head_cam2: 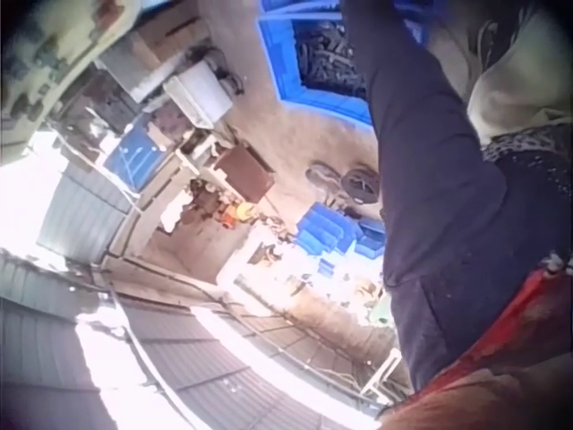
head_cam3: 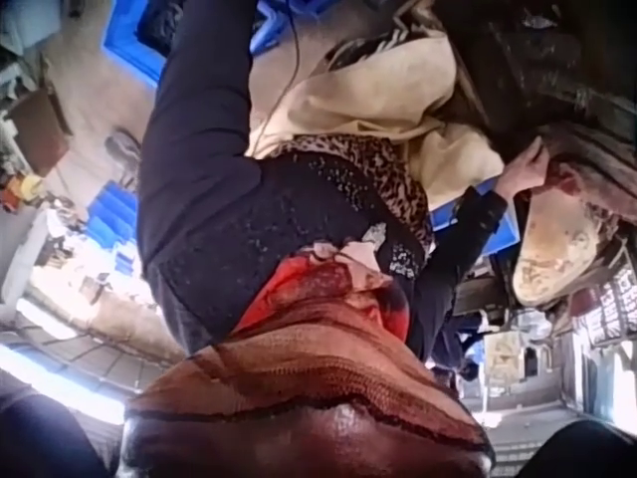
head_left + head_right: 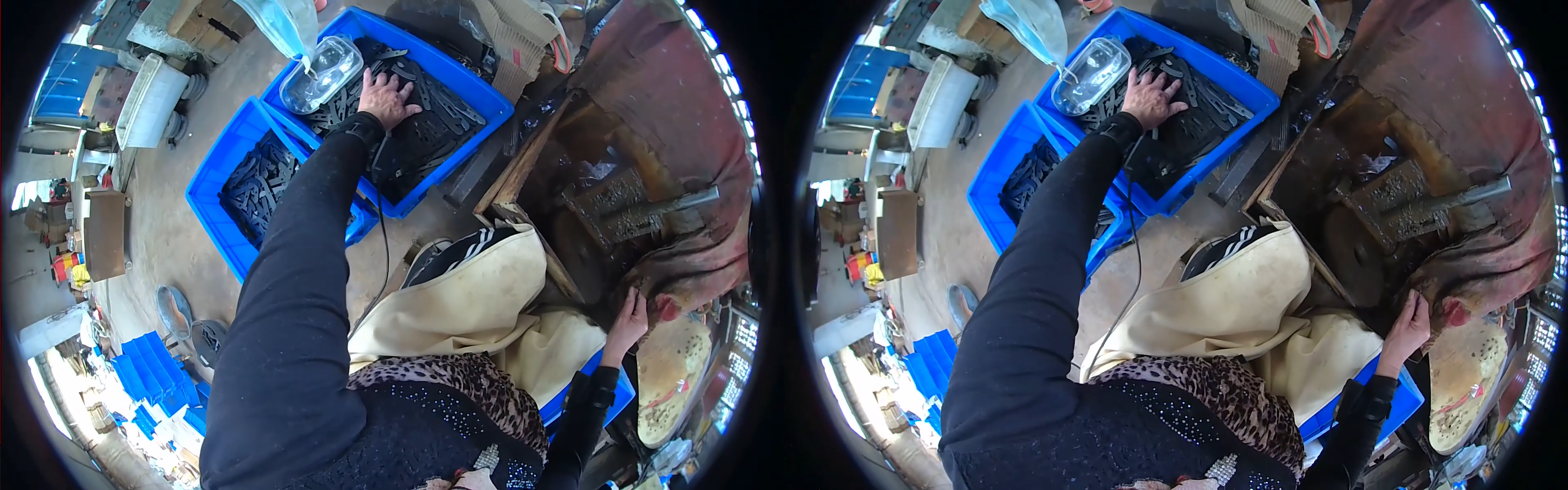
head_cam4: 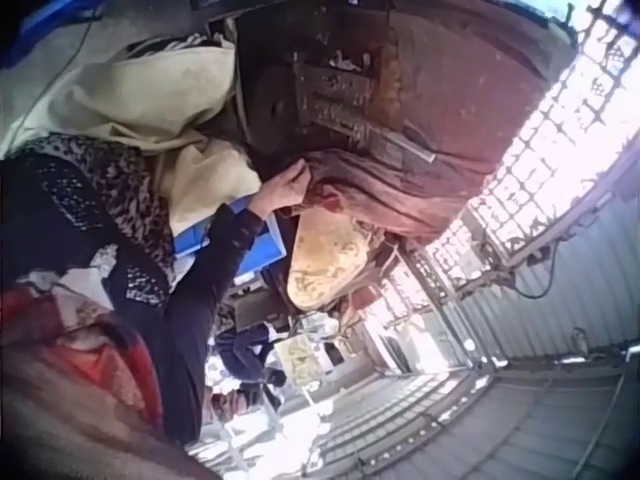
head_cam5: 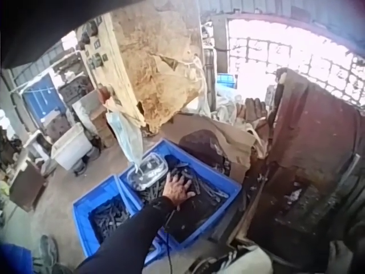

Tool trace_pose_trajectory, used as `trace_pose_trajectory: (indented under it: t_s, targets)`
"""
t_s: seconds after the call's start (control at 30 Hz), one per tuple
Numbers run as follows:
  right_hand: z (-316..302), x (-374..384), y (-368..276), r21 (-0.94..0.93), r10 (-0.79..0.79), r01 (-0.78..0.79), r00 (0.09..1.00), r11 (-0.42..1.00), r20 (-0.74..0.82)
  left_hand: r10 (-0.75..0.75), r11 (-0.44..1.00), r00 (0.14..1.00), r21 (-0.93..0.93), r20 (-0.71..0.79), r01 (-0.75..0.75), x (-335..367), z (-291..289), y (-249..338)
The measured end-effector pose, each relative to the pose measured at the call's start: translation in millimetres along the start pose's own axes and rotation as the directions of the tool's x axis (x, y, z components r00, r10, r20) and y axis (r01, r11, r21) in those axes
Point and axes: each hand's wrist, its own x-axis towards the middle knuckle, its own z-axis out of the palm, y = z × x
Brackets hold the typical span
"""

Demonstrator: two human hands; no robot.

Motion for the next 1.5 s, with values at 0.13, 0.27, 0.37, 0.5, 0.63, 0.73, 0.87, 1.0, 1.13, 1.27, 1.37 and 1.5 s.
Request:
trace_pose_trajectory:
  t_s: [0.13, 0.27, 0.37, 0.5, 0.63, 0.73, 0.87, 1.0, 1.13, 1.27, 1.37, 1.5]
  targets:
    - [-1.7, -0.8, -0.4, -0.006, 0.006, -0.006, 1.0, 1.0, 0.008, 0.053, 0.998, 0.997, 0.017, 0.05, -0.054, -19.5, 3.3, -12.2]
    - [-0.5, -0.6, -2.6, -0.004, -0.012, 0.012, 1.0, 1.0, -0.011, 0.096, 0.995, 0.995, -0.017, 0.011, -0.096, -38.3, -0.4, -15.1]
    - [0.9, -0.4, -5.2, 0.004, -0.048, 0.048, 0.998, 0.999, -0.041, 0.14, 0.99, 0.977, -0.008, 0.158, -0.141, -49.4, -18.5, -10.2]
    - [-2.5, -0.3, -4.9, -0.007, 0.006, -0.006, 1.0, 1.0, 0.015, 0.04, 0.999, 0.897, -0.041, 0.44, -0.024, -13.8, -52.8, -10.3]
    - [-4.0, 0.0, -8.6, -0.016, 0.013, -0.013, 0.999, 1.0, 0.03, -0.229, 0.923, 0.956, -0.352, -0.185, 0.153, 16.5, -12.3, -22.1]
    - [-3.1, 0.8, -12.1, -0.028, -0.001, 0.002, 0.999, 1.0, 0.044, -0.243, 0.96, 0.936, -0.201, -0.254, 0.195, 40.3, 10.4, -22.9]
    - [-4.2, 1.6, -15.1, -0.02, 0.019, -0.018, 0.998, 1.0, 0.059, -0.165, 0.984, 0.966, -0.1, -0.201, 0.148, 57.8, 10.6, -22.0]
    - [-3.5, -1.3, -13.7, -0.017, -0.035, 0.034, 0.999, 0.999, -0.019, -0.063, 0.993, 0.998, -0.105, -0.029, 0.06, 52.2, -1.7, -11.3]
    - [-2.0, 0.1, -15.5, -0.019, -0.016, 0.017, 1.0, 1.0, 0.002, -0.031, 0.988, 0.998, -0.15, 0.052, 0.039, 33.3, 1.6, -15.7]
    - [-2.0, -0.7, -9.8, -0.03, 0.005, -0.005, 1.0, 1.0, -0.003, 0.035, 0.97, 0.997, -0.242, 0.065, -0.019, 1.5, 1.0, 5.6]
    - [-1.1, 1.5, -6.9, -0.01, -0.007, 0.007, 1.0, 1.0, -0.002, 0.033, 0.886, 0.997, -0.463, 0.07, 0.003, -22.6, -8.1, 12.0]
    - [-3.9, 0.6, -6.9, -0.016, -0.019, 0.019, 1.0, 1.0, 0.015, -0.081, 0.684, 0.993, -0.721, 0.083, 0.115, -35.3, -12.8, -1.9]
